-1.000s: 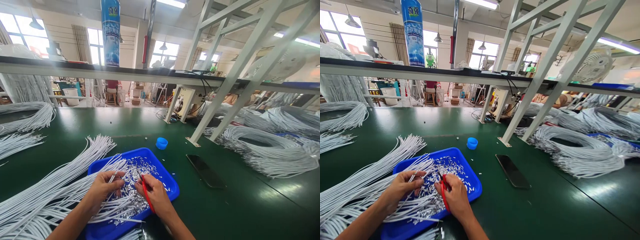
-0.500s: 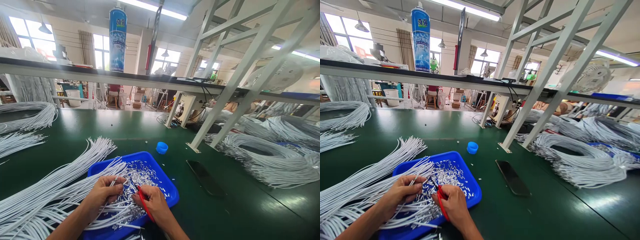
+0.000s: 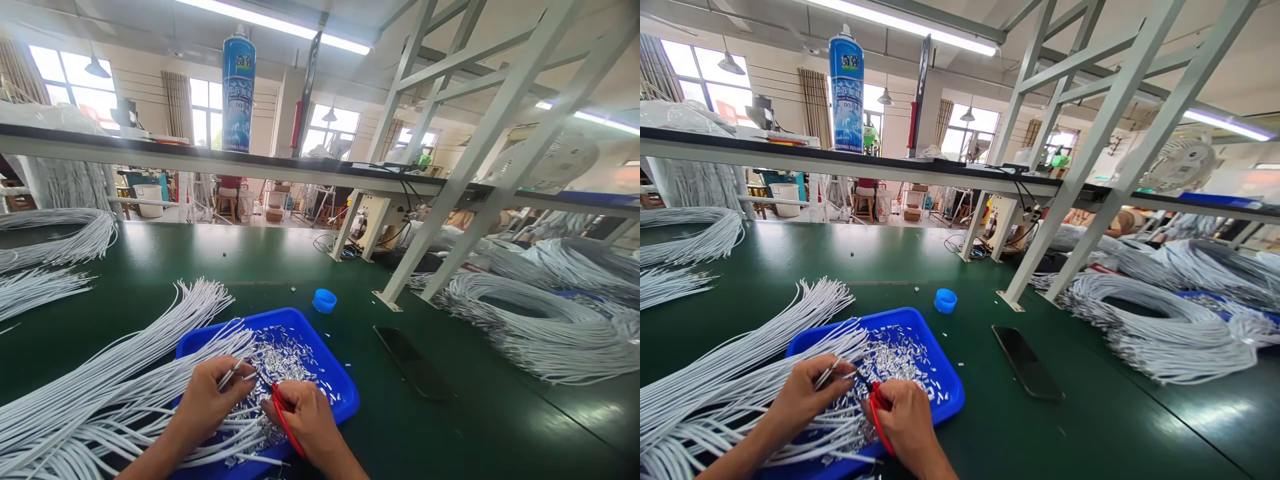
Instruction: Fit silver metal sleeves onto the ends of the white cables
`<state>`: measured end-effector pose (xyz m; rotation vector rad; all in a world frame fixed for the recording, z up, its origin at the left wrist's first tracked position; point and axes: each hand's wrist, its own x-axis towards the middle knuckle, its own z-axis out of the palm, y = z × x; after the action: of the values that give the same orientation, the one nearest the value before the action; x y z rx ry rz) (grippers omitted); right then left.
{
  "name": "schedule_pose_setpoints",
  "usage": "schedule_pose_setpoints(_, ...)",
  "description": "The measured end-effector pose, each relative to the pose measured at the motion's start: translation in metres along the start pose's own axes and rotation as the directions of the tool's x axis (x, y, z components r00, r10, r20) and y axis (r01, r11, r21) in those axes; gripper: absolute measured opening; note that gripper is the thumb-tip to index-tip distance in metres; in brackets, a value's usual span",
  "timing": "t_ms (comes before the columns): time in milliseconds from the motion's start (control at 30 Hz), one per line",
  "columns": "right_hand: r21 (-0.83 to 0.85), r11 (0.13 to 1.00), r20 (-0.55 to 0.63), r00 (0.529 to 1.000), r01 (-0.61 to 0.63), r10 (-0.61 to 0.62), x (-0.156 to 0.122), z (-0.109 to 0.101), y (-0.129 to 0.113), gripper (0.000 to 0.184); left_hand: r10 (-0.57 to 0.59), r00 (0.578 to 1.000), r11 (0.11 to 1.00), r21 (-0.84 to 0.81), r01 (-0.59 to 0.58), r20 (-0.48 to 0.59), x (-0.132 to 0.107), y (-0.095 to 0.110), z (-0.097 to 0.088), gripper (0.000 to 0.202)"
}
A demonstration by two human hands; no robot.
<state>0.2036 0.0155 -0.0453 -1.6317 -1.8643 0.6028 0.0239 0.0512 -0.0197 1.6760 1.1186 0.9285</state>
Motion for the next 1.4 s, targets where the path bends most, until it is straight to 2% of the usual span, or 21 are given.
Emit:
schedule_pose_setpoints(67, -0.011, 1.000, -0.008, 1.000, -0.007, 0.007, 0.000, 0.004, 0.001, 0.045, 0.069, 0.996, 0.994, 0.093, -0.063, -0.063, 0.000, 0.001, 0.001, 0.020)
schedule_pose_setpoints(133, -0.004, 1.000, -0.007, 1.000, -0.017, 0.017, 0.000, 0.008, 0.000, 0.045, 0.054, 0.997, 0.997, 0.052, -0.051, -0.048, -0.001, 0.001, 0.000, 0.021)
schedule_pose_setpoints(200, 0.014, 1.000, -0.004, 1.000, -0.019, 0.019, 0.000, 0.010, -0.002, 0.045, -0.037, 0.997, 0.993, -0.112, 0.044, 0.061, -0.002, 0.001, 0.000, 0.026)
schedule_pose_setpoints(333, 0.074, 0.997, 0.016, 0.999, 0.036, -0.037, 0.001, 0.006, -0.007, 0.043, -0.179, 0.931, 0.868, -0.394, 0.302, 0.318, -0.001, 0.000, -0.004, 0.034)
schedule_pose_setpoints(400, 0.117, 0.991, 0.001, 0.998, 0.064, -0.064, 0.004, -0.001, -0.007, 0.038, -0.229, 0.924, 0.820, -0.451, 0.352, 0.306, 0.000, 0.001, -0.006, 0.032)
schedule_pose_setpoints(467, 0.240, 0.971, -0.047, 0.999, 0.017, -0.006, 0.006, -0.006, -0.006, 0.029, -0.259, 0.932, 0.804, -0.479, 0.353, 0.254, 0.002, 0.001, -0.007, 0.031)
schedule_pose_setpoints(533, 0.503, 0.862, -0.024, 0.995, -0.070, 0.095, 0.009, -0.007, -0.006, 0.026, -0.237, 0.938, 0.820, -0.465, 0.333, 0.254, 0.002, 0.003, -0.008, 0.030)
schedule_pose_setpoints(600, 0.728, 0.670, 0.062, 0.988, -0.144, 0.145, 0.010, -0.002, -0.009, 0.032, -0.193, 0.935, 0.856, -0.414, 0.309, 0.298, 0.001, 0.003, -0.006, 0.030)
schedule_pose_setpoints(667, 0.829, 0.529, 0.130, 0.982, -0.184, 0.138, 0.010, 0.005, -0.015, 0.034, -0.161, 0.928, 0.886, -0.365, 0.286, 0.336, 0.000, 0.002, -0.004, 0.032)
schedule_pose_setpoints(700, 0.840, 0.511, 0.134, 0.982, -0.184, 0.134, 0.009, 0.008, -0.018, 0.032, -0.155, 0.926, 0.895, -0.348, 0.280, 0.345, -0.001, 0.001, -0.003, 0.032)
schedule_pose_setpoints(767, 0.789, 0.604, 0.043, 0.991, -0.111, 0.125, 0.006, 0.011, -0.024, 0.026, -0.169, 0.928, 0.916, -0.296, 0.272, 0.331, -0.001, -0.001, -0.001, 0.034)
schedule_pose_setpoints(833, 0.652, 0.757, -0.141, 0.986, 0.029, 0.084, 0.003, 0.011, -0.028, 0.022, -0.205, 0.940, 0.941, -0.210, 0.267, 0.274, -0.002, -0.002, 0.000, 0.035)
schedule_pose_setpoints(900, 0.581, 0.809, -0.223, 0.973, 0.085, 0.058, 0.000, 0.010, -0.030, 0.021, -0.225, 0.947, 0.957, -0.129, 0.259, 0.230, -0.002, -0.001, 0.000, 0.036)
schedule_pose_setpoints(967, 0.657, 0.754, -0.141, 0.985, 0.016, 0.101, 0.001, 0.010, -0.032, 0.022, -0.158, 0.963, 0.982, -0.072, 0.178, 0.216, -0.003, 0.002, -0.002, 0.033)
schedule_pose_setpoints(1067, 0.800, 0.586, 0.041, 0.985, -0.132, 0.165, 0.004, 0.008, -0.031, 0.026, 0.001, 0.982, 1.000, 0.007, -0.002, 0.191, -0.004, 0.006, -0.004, 0.025)
schedule_pose_setpoints(1133, 0.804, 0.591, -0.086, 0.969, -0.070, 0.232, 0.006, 0.000, -0.027, 0.027, -0.037, 0.985, 0.999, 0.028, 0.033, 0.169, -0.004, 0.005, -0.005, 0.023)
schedule_pose_setpoints(1167, 0.756, 0.654, -0.238, 0.932, 0.002, 0.272, 0.005, -0.005, -0.023, 0.026, -0.088, 0.978, 0.996, 0.026, 0.085, 0.187, -0.005, 0.005, -0.005, 0.024)
schedule_pose_setpoints(1233, 0.573, 0.812, -0.517, 0.819, 0.116, 0.248, 0.003, -0.017, -0.015, 0.024, -0.126, 0.942, 0.992, 0.038, 0.121, 0.311, -0.005, 0.006, -0.007, 0.026)
schedule_pose_setpoints(1267, 0.545, 0.829, -0.554, 0.795, 0.122, 0.248, 0.001, -0.021, -0.010, 0.025, -0.092, 0.912, 0.996, 0.056, 0.076, 0.400, -0.005, 0.007, -0.009, 0.026)
schedule_pose_setpoints(1333, 0.543, 0.835, -0.466, 0.858, 0.086, 0.215, -0.001, -0.026, -0.001, 0.031, 0.023, 0.853, 0.990, 0.108, -0.093, 0.522, -0.004, 0.011, -0.013, 0.026)
schedule_pose_setpoints(1400, 0.511, 0.859, -0.368, 0.912, 0.037, 0.179, 0.000, -0.025, 0.005, 0.035, 0.096, 0.879, 0.949, 0.222, -0.222, 0.468, -0.001, 0.013, -0.019, 0.029)
